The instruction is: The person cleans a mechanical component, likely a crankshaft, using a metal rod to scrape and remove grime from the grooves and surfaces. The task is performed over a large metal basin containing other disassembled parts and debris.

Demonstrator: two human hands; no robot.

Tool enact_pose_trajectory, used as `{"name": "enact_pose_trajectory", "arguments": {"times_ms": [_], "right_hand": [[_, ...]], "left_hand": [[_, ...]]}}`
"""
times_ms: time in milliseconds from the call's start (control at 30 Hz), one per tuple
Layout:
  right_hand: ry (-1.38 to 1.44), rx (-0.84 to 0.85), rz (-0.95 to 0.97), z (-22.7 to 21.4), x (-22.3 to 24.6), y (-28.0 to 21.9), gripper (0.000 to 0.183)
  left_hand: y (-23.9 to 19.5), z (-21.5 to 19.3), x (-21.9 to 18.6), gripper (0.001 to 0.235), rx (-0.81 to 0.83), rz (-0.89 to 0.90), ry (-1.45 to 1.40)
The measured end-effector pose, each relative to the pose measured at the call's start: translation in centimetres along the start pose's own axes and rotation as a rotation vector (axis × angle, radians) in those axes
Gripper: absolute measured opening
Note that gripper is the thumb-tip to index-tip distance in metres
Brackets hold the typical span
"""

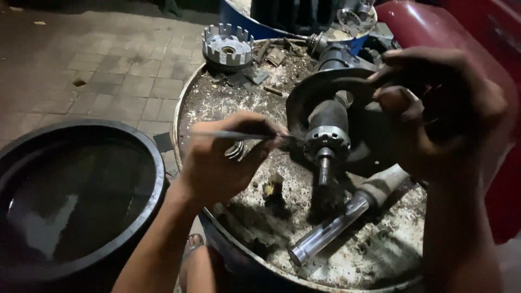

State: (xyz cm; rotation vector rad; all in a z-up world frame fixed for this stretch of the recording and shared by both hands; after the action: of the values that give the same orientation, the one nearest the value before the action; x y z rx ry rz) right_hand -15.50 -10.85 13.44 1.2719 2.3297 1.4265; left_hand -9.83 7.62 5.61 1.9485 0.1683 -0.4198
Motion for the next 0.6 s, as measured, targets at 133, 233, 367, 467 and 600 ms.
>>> {"name": "enact_pose_trajectory", "arguments": {"times_ms": [133, 233, 367, 467, 600], "right_hand": [[0.03, -0.002, -0.105, -0.3, -0.2, -0.1, 0.022], [0.016, 0.005, -0.157, -0.3, 0.2, 0.4, 0.023], [0.091, 0.01, -0.107, -0.1, 0.6, 0.5, 0.029], [0.075, 0.014, -0.075, 0.1, 0.7, 0.6, 0.026], [0.084, 0.049, -0.146, 0.3, 1.0, 0.7, 0.022]], "left_hand": [[0.2, -0.4, -0.7, 0.02, -0.022, -0.106, 0.041], [0.3, -0.4, -0.4, 0.02, -0.021, -0.106, 0.075], [0.8, -0.5, -1.7, 0.017, -0.04, -0.09, 0.034], [0.6, -0.8, -0.6, 0.018, -0.04, -0.021, 0.197], [0.7, -0.2, -1.5, 0.019, -0.015, -0.083, -0.052]]}}
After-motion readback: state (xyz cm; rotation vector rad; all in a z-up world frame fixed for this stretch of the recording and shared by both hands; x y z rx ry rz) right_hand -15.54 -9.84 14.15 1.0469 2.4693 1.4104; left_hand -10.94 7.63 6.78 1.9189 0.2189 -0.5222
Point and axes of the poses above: each hand's wrist, its own y-axis towards the middle knuckle, its own z-axis out of the palm, x = y × z, the point moved 10 cm from there along y, towards the middle knuckle, and after that the axes turned 7 degrees about y, right-handed, at the moved point
